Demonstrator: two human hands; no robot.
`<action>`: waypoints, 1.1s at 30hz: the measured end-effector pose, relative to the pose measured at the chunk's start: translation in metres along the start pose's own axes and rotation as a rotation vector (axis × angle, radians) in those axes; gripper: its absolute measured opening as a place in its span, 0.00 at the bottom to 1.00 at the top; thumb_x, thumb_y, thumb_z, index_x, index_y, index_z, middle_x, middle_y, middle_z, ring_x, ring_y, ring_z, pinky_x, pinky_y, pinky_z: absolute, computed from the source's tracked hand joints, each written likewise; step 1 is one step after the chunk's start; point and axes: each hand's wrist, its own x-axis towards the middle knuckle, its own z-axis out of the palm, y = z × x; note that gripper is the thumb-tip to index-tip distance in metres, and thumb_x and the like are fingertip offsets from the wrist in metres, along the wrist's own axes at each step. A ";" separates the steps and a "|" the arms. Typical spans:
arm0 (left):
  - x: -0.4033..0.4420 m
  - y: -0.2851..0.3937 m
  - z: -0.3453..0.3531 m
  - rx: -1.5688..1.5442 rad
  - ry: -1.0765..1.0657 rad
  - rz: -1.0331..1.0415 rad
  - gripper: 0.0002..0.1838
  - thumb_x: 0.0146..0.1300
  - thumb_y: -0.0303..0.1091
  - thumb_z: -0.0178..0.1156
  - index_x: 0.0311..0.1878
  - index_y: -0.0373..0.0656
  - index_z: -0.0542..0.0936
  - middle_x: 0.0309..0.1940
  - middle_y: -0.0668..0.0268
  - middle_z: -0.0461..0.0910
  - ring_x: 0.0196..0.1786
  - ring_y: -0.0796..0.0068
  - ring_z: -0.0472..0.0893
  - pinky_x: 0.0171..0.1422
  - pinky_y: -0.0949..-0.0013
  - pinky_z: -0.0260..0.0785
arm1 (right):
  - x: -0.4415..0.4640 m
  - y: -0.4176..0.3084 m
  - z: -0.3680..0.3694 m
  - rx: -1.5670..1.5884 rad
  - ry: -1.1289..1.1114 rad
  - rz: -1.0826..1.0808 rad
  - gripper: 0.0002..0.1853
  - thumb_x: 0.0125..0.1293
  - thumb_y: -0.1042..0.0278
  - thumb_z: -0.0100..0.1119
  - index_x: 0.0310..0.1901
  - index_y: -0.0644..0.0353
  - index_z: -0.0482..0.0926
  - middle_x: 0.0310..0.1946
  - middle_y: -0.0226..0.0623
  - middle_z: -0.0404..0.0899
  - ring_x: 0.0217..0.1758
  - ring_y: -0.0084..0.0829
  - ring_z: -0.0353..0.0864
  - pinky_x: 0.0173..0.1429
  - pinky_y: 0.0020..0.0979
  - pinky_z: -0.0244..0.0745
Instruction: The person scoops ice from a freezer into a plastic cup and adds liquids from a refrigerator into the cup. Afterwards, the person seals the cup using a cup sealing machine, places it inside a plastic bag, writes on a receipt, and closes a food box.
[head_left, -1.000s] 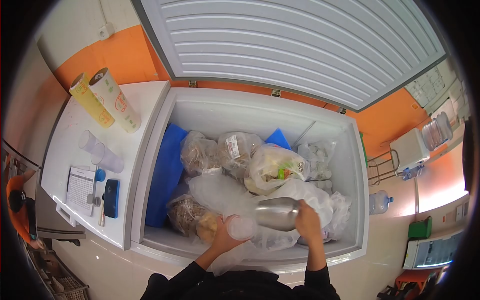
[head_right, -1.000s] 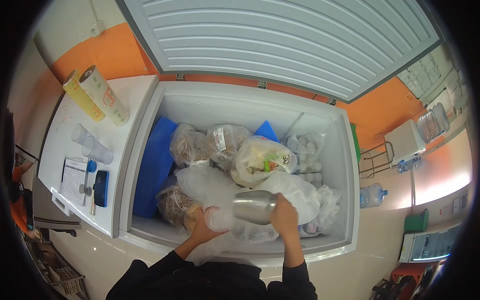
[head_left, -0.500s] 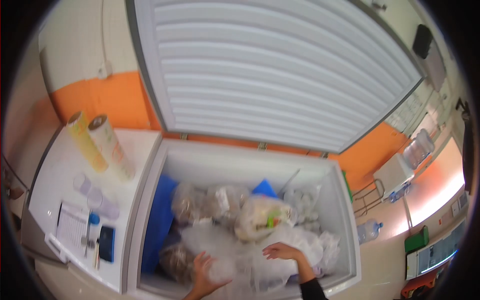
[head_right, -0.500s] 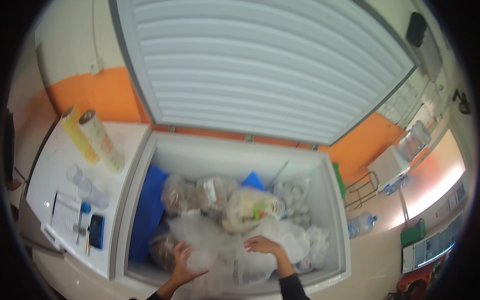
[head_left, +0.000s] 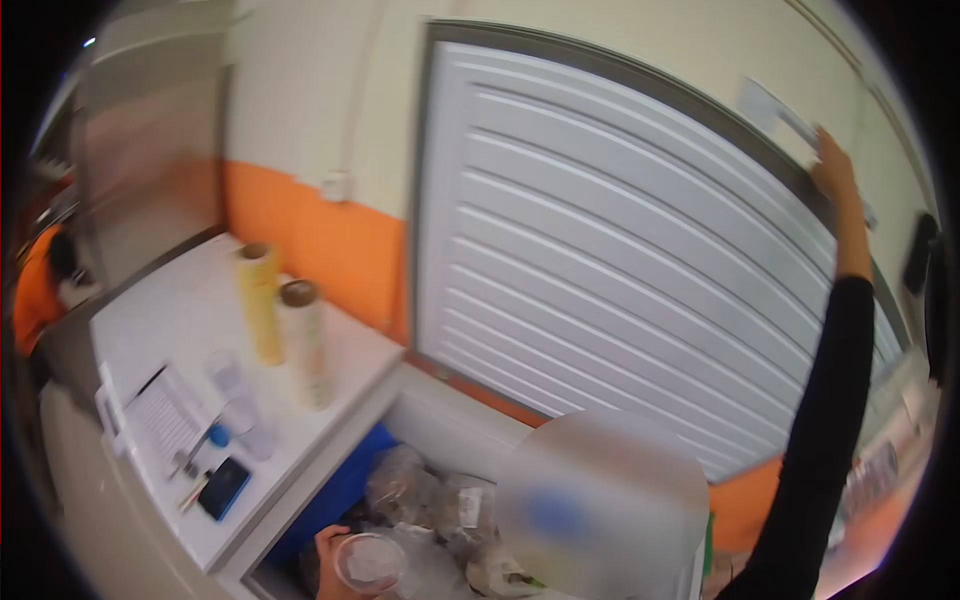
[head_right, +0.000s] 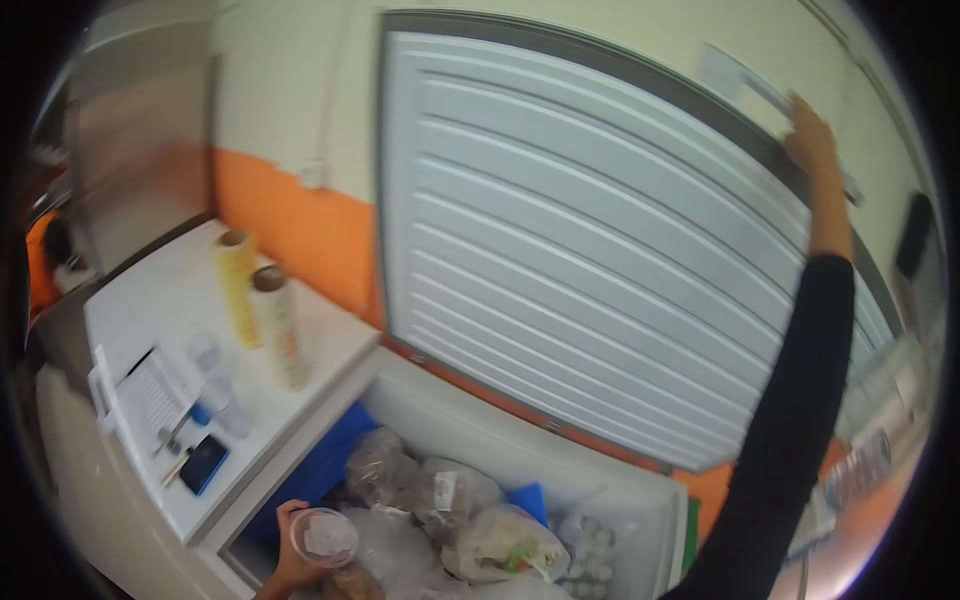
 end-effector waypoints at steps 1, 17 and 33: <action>-0.008 0.003 -0.002 0.091 0.040 0.049 0.42 0.29 0.39 0.82 0.51 0.40 0.71 0.52 0.61 0.60 0.55 0.65 0.66 0.58 0.62 0.65 | 0.011 0.017 0.028 -0.048 0.208 -0.007 0.35 0.55 0.77 0.51 0.68 0.51 0.61 0.64 0.44 0.68 0.66 0.42 0.68 0.69 0.41 0.62; -0.210 0.078 -0.172 0.317 0.833 0.168 0.54 0.34 0.46 0.80 0.65 0.38 0.61 0.57 0.58 0.67 0.59 0.62 0.70 0.65 0.59 0.62 | -0.391 -0.031 -0.266 0.183 0.155 -0.079 0.29 0.57 0.75 0.58 0.63 0.63 0.69 0.54 0.48 0.74 0.55 0.44 0.75 0.59 0.38 0.68; -0.311 0.090 -0.291 0.412 0.860 0.238 0.50 0.41 0.47 0.74 0.67 0.41 0.62 0.60 0.60 0.65 0.63 0.59 0.66 0.69 0.57 0.56 | -0.723 -0.186 -0.436 0.717 -1.646 -0.135 0.18 0.46 0.58 0.64 0.38 0.59 0.84 0.37 0.47 0.82 0.43 0.46 0.80 0.49 0.41 0.75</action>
